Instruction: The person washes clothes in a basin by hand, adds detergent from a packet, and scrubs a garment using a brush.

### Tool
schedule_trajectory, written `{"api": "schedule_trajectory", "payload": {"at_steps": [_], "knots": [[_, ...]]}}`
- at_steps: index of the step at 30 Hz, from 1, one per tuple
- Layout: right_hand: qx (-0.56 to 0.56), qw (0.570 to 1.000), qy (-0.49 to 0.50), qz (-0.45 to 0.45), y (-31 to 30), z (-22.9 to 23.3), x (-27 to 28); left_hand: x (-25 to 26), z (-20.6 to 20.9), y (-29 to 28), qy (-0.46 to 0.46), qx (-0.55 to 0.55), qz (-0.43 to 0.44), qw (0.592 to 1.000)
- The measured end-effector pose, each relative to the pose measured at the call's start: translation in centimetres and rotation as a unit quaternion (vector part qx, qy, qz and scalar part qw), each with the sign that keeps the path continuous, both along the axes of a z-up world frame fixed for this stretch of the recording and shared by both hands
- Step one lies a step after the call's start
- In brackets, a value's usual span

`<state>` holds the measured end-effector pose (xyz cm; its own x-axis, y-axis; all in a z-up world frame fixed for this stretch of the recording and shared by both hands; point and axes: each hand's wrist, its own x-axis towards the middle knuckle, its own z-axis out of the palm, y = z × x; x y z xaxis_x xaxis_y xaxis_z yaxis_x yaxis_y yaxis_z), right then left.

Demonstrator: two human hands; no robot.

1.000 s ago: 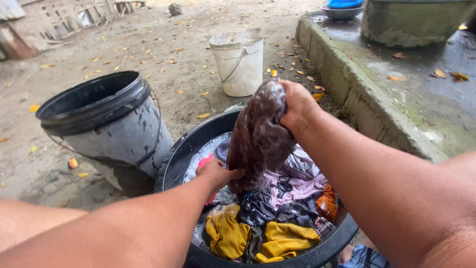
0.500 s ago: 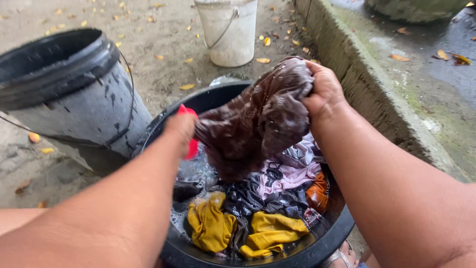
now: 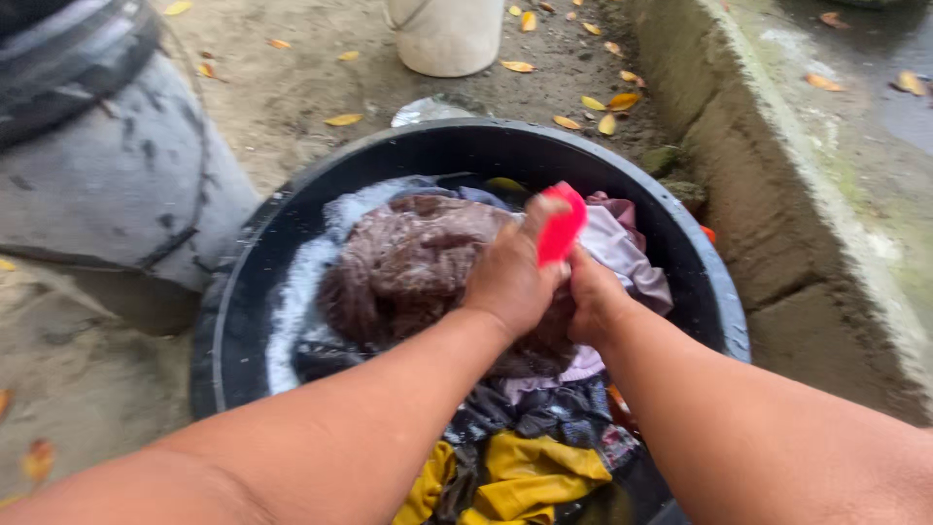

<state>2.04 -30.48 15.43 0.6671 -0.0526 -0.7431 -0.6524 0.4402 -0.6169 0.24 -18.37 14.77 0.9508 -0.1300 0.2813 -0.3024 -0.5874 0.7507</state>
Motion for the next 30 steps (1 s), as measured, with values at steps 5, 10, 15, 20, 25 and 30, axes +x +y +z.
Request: {"api": "schedule_trajectory", "payload": {"at_steps": [5,10,15,20,25,30], "knots": [[0.022,1.0,0.02,0.008,-2.9,0.7,0.3,1.8,-1.6,13.1,0.172,0.173,0.166,0.955],[-0.036,0.998,0.048,0.004,-2.4,-0.4,0.0,2.4,-0.8,12.8,0.112,0.038,0.283,0.952],[0.021,0.999,0.043,0.021,-2.7,-1.6,1.4,-0.6,-1.8,2.1,0.092,0.068,0.026,0.993],[-0.047,0.999,-0.003,0.016,-5.9,0.5,2.2,-0.8,-1.0,18.0,0.179,0.211,0.272,0.921],[-0.648,0.745,-0.093,0.131,-2.8,3.5,0.4,-2.1,-1.8,18.2,0.177,0.249,0.312,0.9],[-0.628,0.582,-0.271,0.44,0.9,2.0,-2.5,-4.2,-2.5,13.7,0.327,0.298,0.237,0.865]]}}
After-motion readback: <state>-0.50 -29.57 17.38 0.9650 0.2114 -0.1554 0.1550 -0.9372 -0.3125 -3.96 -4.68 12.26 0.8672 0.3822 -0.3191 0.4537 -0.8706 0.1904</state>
